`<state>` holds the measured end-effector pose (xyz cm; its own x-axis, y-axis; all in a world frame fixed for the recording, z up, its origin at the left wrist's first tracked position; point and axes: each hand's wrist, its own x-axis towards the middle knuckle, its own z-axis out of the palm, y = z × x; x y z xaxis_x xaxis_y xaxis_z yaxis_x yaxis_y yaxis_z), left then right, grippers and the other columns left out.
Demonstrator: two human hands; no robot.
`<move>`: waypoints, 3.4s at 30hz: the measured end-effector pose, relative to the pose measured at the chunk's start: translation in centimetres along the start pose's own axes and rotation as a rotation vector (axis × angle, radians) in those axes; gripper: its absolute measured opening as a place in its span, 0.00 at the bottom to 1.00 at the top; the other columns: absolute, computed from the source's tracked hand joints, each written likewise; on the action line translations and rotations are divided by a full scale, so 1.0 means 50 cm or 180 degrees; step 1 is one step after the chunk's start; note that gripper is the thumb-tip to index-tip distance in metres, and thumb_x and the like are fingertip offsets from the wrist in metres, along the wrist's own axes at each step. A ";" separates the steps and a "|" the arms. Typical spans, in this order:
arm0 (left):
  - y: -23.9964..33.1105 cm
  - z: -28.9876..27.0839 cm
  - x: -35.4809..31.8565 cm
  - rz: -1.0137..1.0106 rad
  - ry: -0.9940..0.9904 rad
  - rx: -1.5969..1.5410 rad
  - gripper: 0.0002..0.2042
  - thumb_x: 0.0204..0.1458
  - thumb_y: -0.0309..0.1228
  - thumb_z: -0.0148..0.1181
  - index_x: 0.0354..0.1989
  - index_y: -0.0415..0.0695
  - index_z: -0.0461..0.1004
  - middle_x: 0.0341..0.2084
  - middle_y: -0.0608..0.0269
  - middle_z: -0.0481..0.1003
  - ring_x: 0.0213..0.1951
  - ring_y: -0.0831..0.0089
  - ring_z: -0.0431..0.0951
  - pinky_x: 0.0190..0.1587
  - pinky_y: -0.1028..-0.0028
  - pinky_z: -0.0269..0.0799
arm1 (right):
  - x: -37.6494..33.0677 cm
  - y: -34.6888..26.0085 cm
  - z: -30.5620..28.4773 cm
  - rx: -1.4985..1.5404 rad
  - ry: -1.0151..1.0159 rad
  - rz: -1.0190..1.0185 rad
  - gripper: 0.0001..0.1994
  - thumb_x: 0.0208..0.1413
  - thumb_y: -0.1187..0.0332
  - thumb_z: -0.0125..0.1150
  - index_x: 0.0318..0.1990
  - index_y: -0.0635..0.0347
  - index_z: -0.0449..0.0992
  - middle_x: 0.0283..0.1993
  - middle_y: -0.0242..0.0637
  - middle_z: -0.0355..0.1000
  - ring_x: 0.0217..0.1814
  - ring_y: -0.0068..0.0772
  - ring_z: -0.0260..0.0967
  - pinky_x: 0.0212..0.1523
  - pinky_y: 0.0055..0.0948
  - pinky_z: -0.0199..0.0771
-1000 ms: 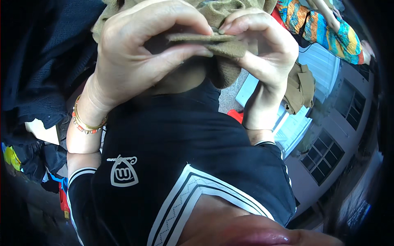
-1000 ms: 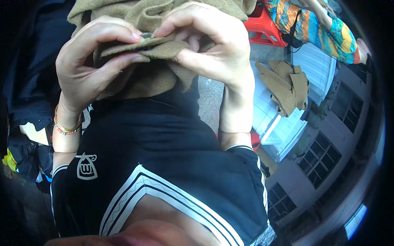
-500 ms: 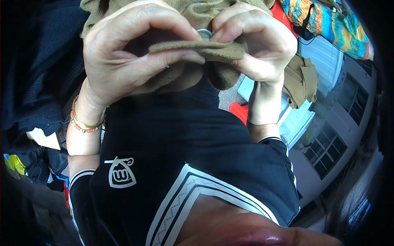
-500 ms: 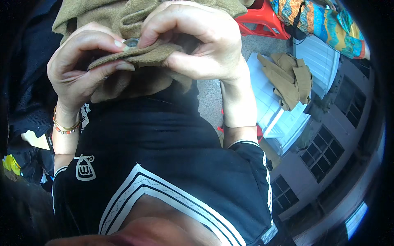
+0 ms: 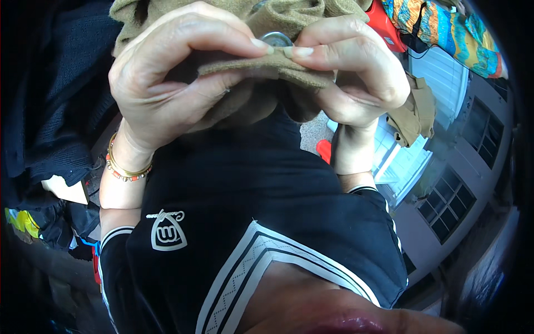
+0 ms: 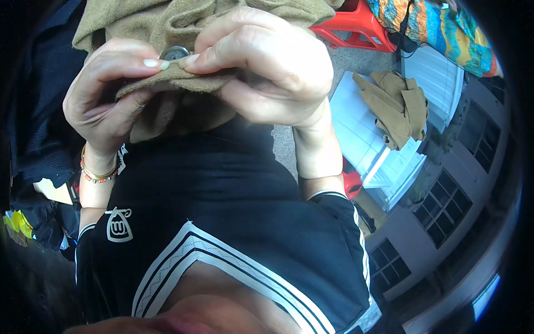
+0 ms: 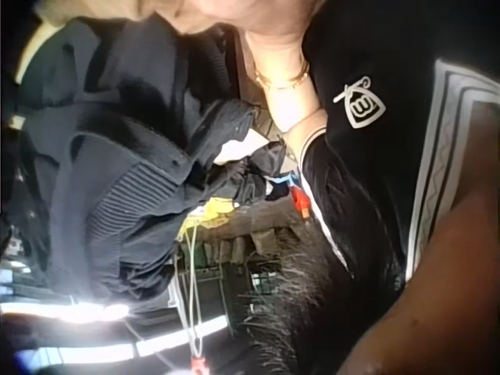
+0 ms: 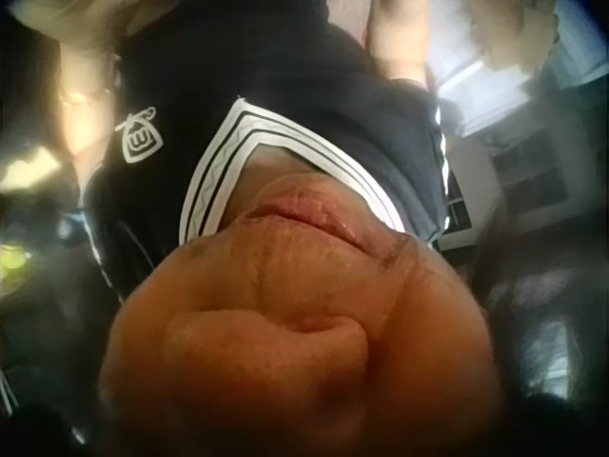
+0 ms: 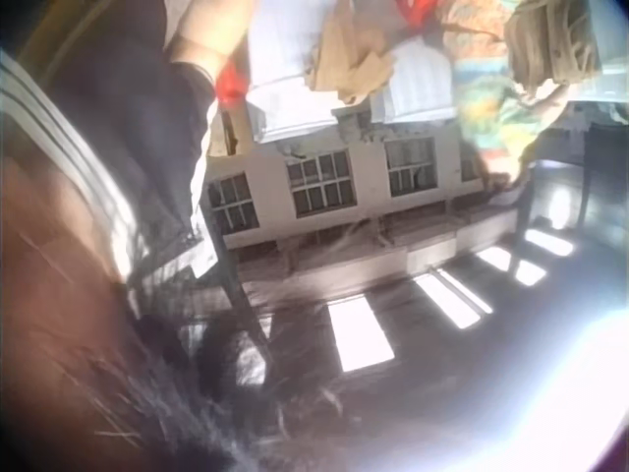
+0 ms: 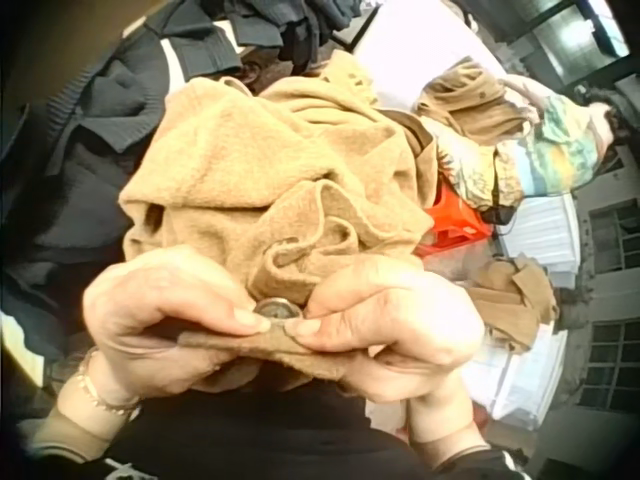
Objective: Checking and fastening buttons on a brown knitted cardigan within a clothing workshop.
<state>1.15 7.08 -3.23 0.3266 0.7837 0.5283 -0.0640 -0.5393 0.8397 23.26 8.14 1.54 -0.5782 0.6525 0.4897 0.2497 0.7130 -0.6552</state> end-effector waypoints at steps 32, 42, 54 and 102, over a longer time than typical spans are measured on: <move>-0.038 0.016 0.216 -0.1129 -0.1898 0.2119 0.21 0.49 0.40 0.61 0.46 0.37 0.74 0.33 0.49 0.75 0.39 0.57 0.76 0.42 0.66 0.70 | -0.136 -0.230 -0.178 0.2099 0.0057 -0.0894 0.04 0.52 0.76 0.61 0.30 0.60 0.81 0.31 0.36 0.75 0.19 0.21 0.66 0.18 0.22 0.64; 0.186 0.074 0.199 0.0413 -0.0032 0.0214 0.12 0.42 0.22 0.55 0.37 0.34 0.75 0.33 0.59 0.74 0.37 0.69 0.72 0.44 0.74 0.67 | -0.208 -0.234 -0.204 0.1768 0.1009 0.1279 0.26 0.43 0.67 0.69 0.52 0.61 0.72 0.42 0.36 0.73 0.35 0.20 0.69 0.34 0.19 0.68; 0.147 0.137 0.173 0.0462 -0.0205 -0.0279 0.18 0.56 0.18 0.48 0.56 0.30 0.65 0.53 0.51 0.68 0.34 0.76 0.74 0.39 0.78 0.70 | -0.465 -0.168 -0.482 -0.0726 0.2595 0.3293 0.20 0.55 0.68 0.56 0.55 0.63 0.67 0.49 0.39 0.72 0.48 0.35 0.71 0.48 0.31 0.73; 0.177 -0.059 0.021 0.0128 0.0139 -0.0973 0.08 0.46 0.26 0.62 0.31 0.35 0.71 0.29 0.53 0.70 0.33 0.67 0.72 0.39 0.71 0.69 | -0.214 -0.033 -0.133 0.0694 0.0426 0.1221 0.09 0.55 0.74 0.55 0.39 0.73 0.75 0.41 0.42 0.70 0.45 0.31 0.68 0.45 0.27 0.67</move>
<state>-1.86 4.04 5.14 0.2776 0.7797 0.5613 -0.3589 -0.4578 0.8134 34.19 1.69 1.20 -0.3670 0.8963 0.2487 0.2485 0.3521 -0.9024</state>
